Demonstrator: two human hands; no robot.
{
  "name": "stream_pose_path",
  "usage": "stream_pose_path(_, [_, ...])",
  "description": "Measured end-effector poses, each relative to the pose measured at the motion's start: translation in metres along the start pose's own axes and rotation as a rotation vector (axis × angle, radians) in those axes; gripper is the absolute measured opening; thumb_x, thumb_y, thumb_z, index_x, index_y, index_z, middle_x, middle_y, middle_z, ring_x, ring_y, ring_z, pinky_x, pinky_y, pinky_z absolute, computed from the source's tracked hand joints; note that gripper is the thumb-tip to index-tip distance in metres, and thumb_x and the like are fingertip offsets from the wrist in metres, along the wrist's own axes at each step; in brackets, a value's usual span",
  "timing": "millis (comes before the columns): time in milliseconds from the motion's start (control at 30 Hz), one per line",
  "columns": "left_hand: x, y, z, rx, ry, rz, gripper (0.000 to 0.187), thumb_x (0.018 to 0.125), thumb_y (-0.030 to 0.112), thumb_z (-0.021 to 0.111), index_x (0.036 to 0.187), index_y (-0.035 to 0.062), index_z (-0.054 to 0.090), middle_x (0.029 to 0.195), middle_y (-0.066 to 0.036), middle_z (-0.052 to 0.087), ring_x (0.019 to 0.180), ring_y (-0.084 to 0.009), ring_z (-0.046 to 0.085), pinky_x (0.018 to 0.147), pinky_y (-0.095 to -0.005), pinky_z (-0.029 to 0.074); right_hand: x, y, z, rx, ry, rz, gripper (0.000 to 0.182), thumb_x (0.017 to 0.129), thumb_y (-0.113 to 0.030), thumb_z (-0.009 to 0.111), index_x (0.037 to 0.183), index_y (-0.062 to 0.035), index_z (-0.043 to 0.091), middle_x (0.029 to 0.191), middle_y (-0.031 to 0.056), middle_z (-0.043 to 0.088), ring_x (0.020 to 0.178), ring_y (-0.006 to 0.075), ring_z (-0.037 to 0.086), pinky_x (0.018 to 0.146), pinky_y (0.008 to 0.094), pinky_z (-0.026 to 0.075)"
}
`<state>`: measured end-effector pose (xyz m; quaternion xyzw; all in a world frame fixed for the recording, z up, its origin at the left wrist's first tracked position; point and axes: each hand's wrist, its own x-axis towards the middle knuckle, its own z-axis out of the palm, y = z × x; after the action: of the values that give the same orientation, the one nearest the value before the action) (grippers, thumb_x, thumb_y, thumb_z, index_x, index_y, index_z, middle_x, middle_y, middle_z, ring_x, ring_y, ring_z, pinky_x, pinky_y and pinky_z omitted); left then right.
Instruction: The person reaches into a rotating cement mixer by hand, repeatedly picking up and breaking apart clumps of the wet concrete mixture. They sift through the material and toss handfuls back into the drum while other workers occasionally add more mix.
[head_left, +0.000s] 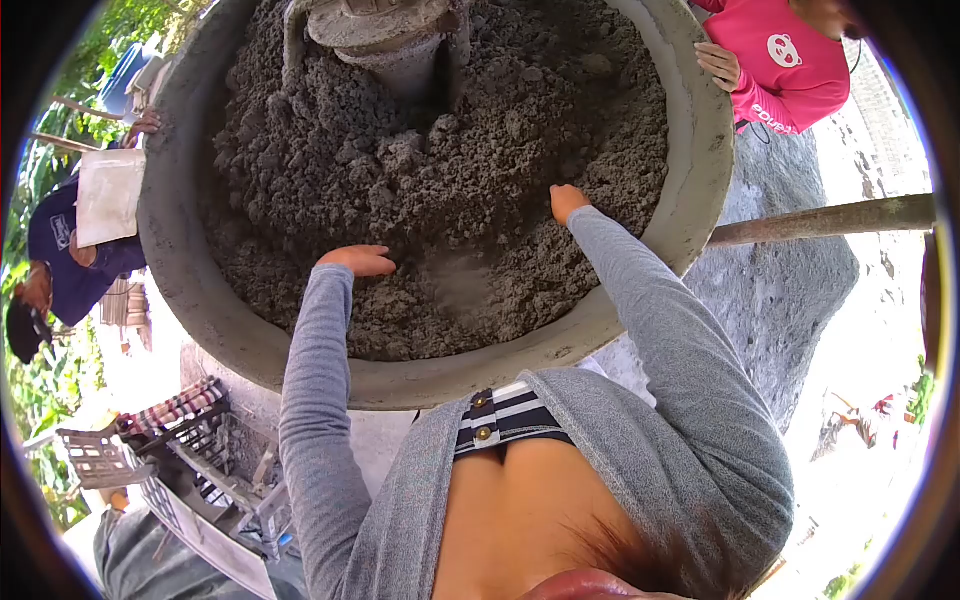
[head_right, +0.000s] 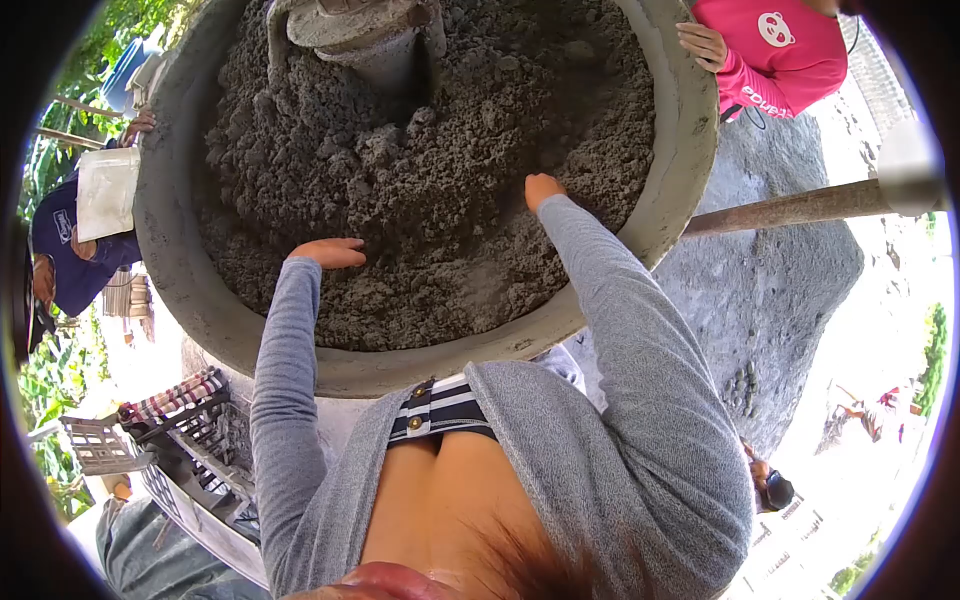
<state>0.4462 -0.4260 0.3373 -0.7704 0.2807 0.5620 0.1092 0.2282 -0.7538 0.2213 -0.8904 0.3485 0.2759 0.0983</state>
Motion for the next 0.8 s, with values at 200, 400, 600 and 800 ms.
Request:
stream_pose_path(200, [0.006, -0.033, -0.011, -0.01, 0.152, -0.029, 0.063, 0.089, 0.043, 0.047, 0.146, 0.0177, 0.036, 0.154, -0.006, 0.026, 0.142, -0.0263, 0.023, 0.115, -0.0416, 0.019, 0.001, -0.01, 0.029, 0.031, 0.078, 0.075, 0.041, 0.085, -0.016, 0.061, 0.121, -0.0002, 0.052, 0.121, 0.0236, 0.057, 0.114, 0.0376, 0.055, 0.095, 0.0476, 0.047])
stream_pose_path(400, [-0.016, -0.046, -0.022, -0.136, 0.333, -0.024, 0.055, 0.096, 0.041, 0.037, 0.146, 0.0173, 0.033, 0.155, -0.005, 0.024, 0.141, -0.0258, 0.023, 0.116, -0.04, 0.021, 0.027, 0.007, 0.026, 0.013, -0.027, -0.097, 0.044, 0.077, -0.016, 0.064, 0.116, 0.0023, 0.055, 0.113, 0.0251, 0.06, 0.11, 0.0387, 0.056, 0.093, 0.0456, 0.046])
stream_pose_path(600, [-0.032, -0.063, -0.032, -0.201, 0.54, -0.149, 0.052, 0.094, 0.035, 0.04, 0.143, 0.0174, 0.039, 0.154, -0.007, 0.025, 0.141, -0.03, 0.025, 0.113, -0.0619, 0.012, -0.001, -0.031, 0.005, -0.248, -0.163, -0.154, 0.042, 0.079, -0.019, 0.066, 0.114, 0.0032, 0.058, 0.113, 0.024, 0.061, 0.107, 0.0374, 0.058, 0.091, 0.0449, 0.048])
stream_pose_path(800, [-0.006, -0.082, -0.027, -0.318, 1.007, -0.037, 0.059, 0.091, 0.042, 0.045, 0.146, 0.0239, 0.033, 0.158, -0.01, 0.004, 0.141, -0.0435, 0.013, 0.109, -0.065, 0.018, -0.017, -0.071, -0.039, -0.249, -0.218, -0.376, 0.037, 0.086, -0.029, 0.062, 0.107, 0.0005, 0.064, 0.113, 0.0179, 0.064, 0.106, 0.0332, 0.06, 0.091, 0.0427, 0.049])
